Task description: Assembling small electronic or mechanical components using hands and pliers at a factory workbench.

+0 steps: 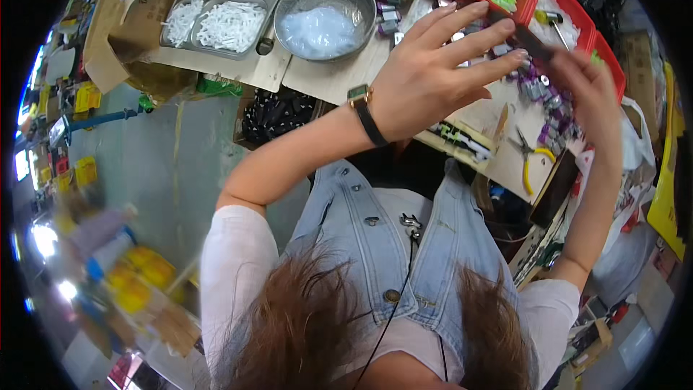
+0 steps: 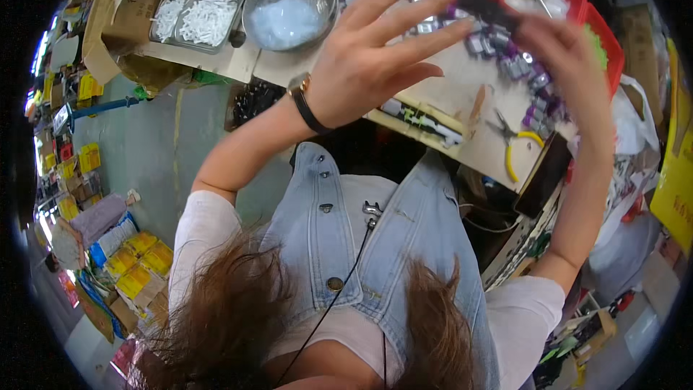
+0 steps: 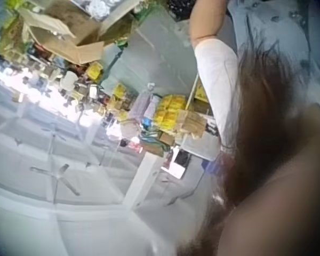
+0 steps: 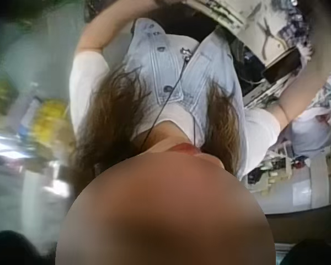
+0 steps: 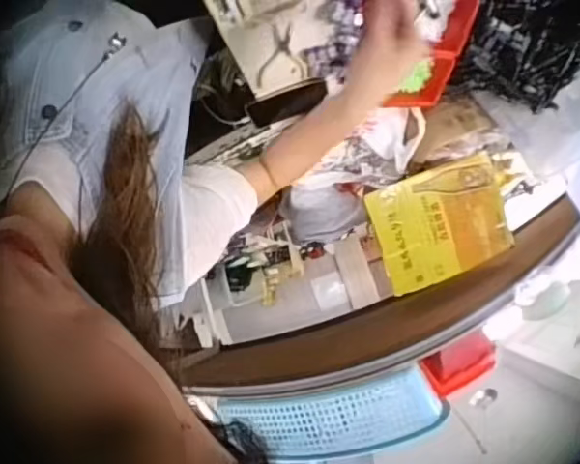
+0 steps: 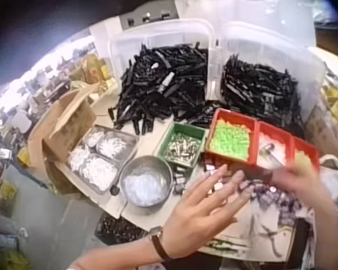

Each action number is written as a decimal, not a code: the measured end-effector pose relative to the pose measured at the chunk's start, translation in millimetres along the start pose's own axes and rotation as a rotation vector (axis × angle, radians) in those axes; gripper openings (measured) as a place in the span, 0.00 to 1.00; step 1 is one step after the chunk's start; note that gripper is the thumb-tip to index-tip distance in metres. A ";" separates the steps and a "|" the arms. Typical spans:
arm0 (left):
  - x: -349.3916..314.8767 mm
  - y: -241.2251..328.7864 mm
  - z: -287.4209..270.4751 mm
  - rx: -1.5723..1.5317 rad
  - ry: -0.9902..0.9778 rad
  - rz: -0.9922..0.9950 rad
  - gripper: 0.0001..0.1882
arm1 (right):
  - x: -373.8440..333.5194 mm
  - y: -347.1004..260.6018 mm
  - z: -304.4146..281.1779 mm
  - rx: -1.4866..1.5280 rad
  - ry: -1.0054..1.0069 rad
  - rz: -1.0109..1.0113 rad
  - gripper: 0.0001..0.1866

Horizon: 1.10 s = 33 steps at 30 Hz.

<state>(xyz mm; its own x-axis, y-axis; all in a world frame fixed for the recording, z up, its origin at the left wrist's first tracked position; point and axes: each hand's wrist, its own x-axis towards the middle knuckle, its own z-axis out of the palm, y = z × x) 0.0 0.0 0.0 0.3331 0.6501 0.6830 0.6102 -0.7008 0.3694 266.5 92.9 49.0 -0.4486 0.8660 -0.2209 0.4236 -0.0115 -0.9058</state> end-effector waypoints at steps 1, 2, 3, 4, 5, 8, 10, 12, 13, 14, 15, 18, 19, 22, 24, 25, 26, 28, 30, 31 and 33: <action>6.3 -0.4 -3.7 -0.052 -0.029 0.023 0.28 | -22.0 -9.4 23.4 -0.093 -0.032 -0.040 0.14; 10.7 0.3 -6.4 -0.110 -0.055 0.055 0.26 | -40.9 -19.4 42.2 -0.053 -0.042 0.014 0.14; -13.6 3.4 -7.1 -0.176 -0.184 0.016 0.25 | -63.3 4.0 77.1 0.057 -0.044 0.047 0.14; -24.6 7.5 -4.3 -0.275 -0.254 -0.045 0.23 | -76.1 10.8 82.1 0.042 -0.061 0.078 0.15; -34.8 13.0 -2.4 -0.371 -0.322 -0.107 0.22 | -89.0 19.7 88.7 0.095 -0.064 0.145 0.15; -58.4 23.1 -0.4 -0.371 -0.293 -0.206 0.19 | -80.1 32.7 73.0 -0.677 0.404 -0.333 0.17; -73.9 25.4 7.0 -0.371 -0.222 -0.241 0.18 | -56.2 47.4 32.2 -1.153 0.700 -0.419 0.24; -74.0 20.2 20.0 -0.408 -0.228 -0.227 0.17 | -52.7 71.3 -4.1 -1.351 0.778 -0.218 0.29; -74.2 19.6 23.3 -0.414 -0.225 -0.231 0.17 | -47.7 78.6 -16.3 -1.318 0.731 -0.134 0.30; -73.4 19.1 25.7 -0.410 -0.235 -0.229 0.17 | -42.7 84.2 -25.2 -1.284 0.684 -0.048 0.31; -75.5 19.6 25.3 -0.395 -0.240 -0.238 0.16 | -32.4 87.0 -27.1 -1.270 0.636 -0.041 0.30; -76.2 23.2 25.9 -0.327 -0.268 -0.280 0.15 | -11.8 98.5 -29.6 -1.194 0.524 -0.033 0.25; -74.5 24.0 27.8 -0.320 -0.282 -0.286 0.15 | -14.8 101.9 -33.8 -1.159 0.515 -0.021 0.23; -73.8 24.8 30.5 -0.322 -0.260 -0.285 0.14 | -37.6 102.0 -18.4 -0.853 0.621 -0.091 0.19; -75.5 24.2 29.5 -0.363 -0.247 -0.316 0.14 | -69.0 82.2 6.3 -0.542 0.686 -0.107 0.17; -76.2 24.0 29.1 -0.384 -0.242 -0.329 0.14 | -85.8 62.1 22.4 -0.366 0.698 -0.087 0.17; -76.1 24.9 27.4 -0.387 -0.229 -0.335 0.14 | -99.1 50.0 37.4 -0.187 0.702 -0.064 0.17; -72.9 27.4 23.9 -0.394 -0.202 -0.340 0.13 | -117.1 43.1 57.3 -0.069 0.726 -0.095 0.17; -71.2 28.2 29.1 -0.358 -0.243 -0.331 0.13 | -129.9 36.0 68.3 -0.043 0.705 -0.122 0.16; -70.6 28.8 31.4 -0.340 -0.263 -0.325 0.13 | -134.2 34.2 72.7 -0.053 0.684 -0.106 0.16; -73.2 30.4 33.5 -0.313 -0.270 -0.301 0.12 | -140.5 35.3 82.3 -0.071 0.635 -0.078 0.15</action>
<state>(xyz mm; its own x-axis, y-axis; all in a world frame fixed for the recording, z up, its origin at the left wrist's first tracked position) 18.3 -59.1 -59.9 0.3749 0.8602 0.3458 0.4770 -0.4988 0.7236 279.7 -70.3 18.3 0.0643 0.9905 0.1216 0.4697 0.0775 -0.8794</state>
